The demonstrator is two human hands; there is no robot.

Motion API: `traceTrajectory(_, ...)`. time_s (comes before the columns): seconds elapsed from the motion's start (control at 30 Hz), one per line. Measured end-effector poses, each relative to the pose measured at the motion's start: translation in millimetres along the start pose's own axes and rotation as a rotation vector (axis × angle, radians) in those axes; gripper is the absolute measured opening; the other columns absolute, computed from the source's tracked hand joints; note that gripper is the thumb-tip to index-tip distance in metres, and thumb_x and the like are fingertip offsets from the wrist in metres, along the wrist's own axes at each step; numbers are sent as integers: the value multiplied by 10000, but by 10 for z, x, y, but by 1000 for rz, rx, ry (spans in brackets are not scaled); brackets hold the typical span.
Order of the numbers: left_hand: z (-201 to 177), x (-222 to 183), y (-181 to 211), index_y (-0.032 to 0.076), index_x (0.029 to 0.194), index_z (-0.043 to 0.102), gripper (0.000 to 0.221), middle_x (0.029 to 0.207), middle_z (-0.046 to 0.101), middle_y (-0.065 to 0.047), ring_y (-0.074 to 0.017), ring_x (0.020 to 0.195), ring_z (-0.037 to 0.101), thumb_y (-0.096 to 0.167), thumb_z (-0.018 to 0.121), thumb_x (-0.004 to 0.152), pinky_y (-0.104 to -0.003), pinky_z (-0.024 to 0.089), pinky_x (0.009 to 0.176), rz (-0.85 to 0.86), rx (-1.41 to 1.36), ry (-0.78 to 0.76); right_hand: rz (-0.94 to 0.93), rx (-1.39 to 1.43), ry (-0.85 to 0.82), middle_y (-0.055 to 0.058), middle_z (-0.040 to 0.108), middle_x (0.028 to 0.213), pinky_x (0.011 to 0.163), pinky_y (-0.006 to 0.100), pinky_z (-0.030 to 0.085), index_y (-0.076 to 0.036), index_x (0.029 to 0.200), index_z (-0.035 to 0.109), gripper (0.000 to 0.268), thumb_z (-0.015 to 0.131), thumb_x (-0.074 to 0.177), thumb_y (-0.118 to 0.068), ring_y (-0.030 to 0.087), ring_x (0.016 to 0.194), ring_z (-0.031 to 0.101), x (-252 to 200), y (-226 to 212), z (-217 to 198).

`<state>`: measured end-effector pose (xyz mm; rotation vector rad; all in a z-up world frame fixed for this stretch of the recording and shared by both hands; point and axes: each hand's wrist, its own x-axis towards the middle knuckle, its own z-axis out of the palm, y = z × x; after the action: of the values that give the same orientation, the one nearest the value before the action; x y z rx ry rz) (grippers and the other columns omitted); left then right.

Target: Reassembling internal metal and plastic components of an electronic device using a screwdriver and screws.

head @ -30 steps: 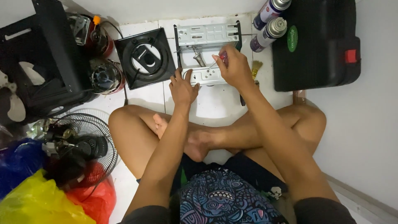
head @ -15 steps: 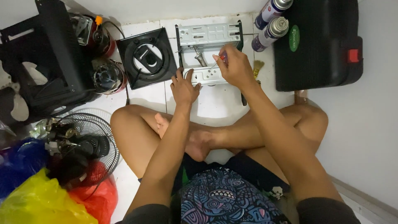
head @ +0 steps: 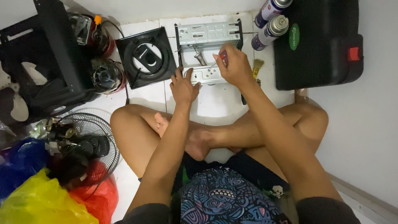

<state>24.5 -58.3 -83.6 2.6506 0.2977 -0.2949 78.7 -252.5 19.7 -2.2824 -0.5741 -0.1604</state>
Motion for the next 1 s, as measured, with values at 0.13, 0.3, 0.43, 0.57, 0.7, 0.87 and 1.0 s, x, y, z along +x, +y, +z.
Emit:
traceTrajectory(0.13, 13, 23, 9, 268, 1484, 545, 617, 1518, 364, -45, -359, 1370, 425, 410, 745, 917, -557, 401, 1152, -20, 21, -7, -88, -5, -29, 171, 655, 831, 611, 367, 570, -24, 1007, 642, 114, 736, 970, -77, 326, 738, 699, 121, -51, -66)
traceTrajectory(0.3, 70, 45, -12, 263, 1467, 559, 633, 1510, 373, -65, -383, 1344, 447, 396, 774, 886, -575, 417, 1121, -18, 38, 7, 45, -387, -382, 126, 603, 744, 576, 389, 520, -18, 975, 633, 179, 592, 994, -192, 287, 686, 651, 372, 38, 41)
traceTrajectory(0.43, 229, 58, -96, 261, 1406, 589, 624, 1482, 388, -71, -315, 1204, 462, 311, 806, 823, -450, 440, 969, 34, 16, 176, 25, -732, -307, 146, 690, 703, 525, 441, 520, -38, 747, 699, 197, 683, 805, -226, 355, 588, 649, 485, -147, 185)
traceTrajectory(0.57, 216, 56, -69, 262, 1401, 585, 631, 1510, 377, -74, -327, 1240, 453, 289, 811, 813, -458, 439, 973, 32, -17, 168, 241, -748, -382, 136, 699, 650, 458, 392, 457, -54, 721, 761, 186, 655, 781, -195, 292, 472, 597, 603, -206, 222)
traceTrajectory(0.7, 207, 58, -66, 248, 1389, 589, 628, 1497, 384, -78, -318, 1244, 457, 254, 809, 801, -438, 455, 959, 18, -61, 156, 220, -825, -357, 103, 703, 651, 410, 401, 453, -75, 759, 780, 472, 716, 911, -517, 264, 469, 594, 593, -174, 386)
traceTrajectory(0.87, 204, 60, -98, 203, 1390, 596, 633, 1487, 388, -103, -328, 1238, 479, 225, 825, 801, -420, 489, 934, 59, -86, 170, 128, -730, -265, 150, 712, 717, 507, 460, 491, -64, 782, 789, 322, 702, 885, -357, 338, 570, 651, 496, -89, 443)
traceTrajectory(1.0, 194, 45, -68, 196, 1391, 606, 636, 1484, 384, -89, -321, 1249, 502, 197, 830, 796, -417, 524, 953, 52, -105, 182, 69, -746, -381, 174, 716, 702, 525, 466, 499, -46, 741, 766, 218, 628, 834, -188, 364, 547, 644, 515, 49, 284)
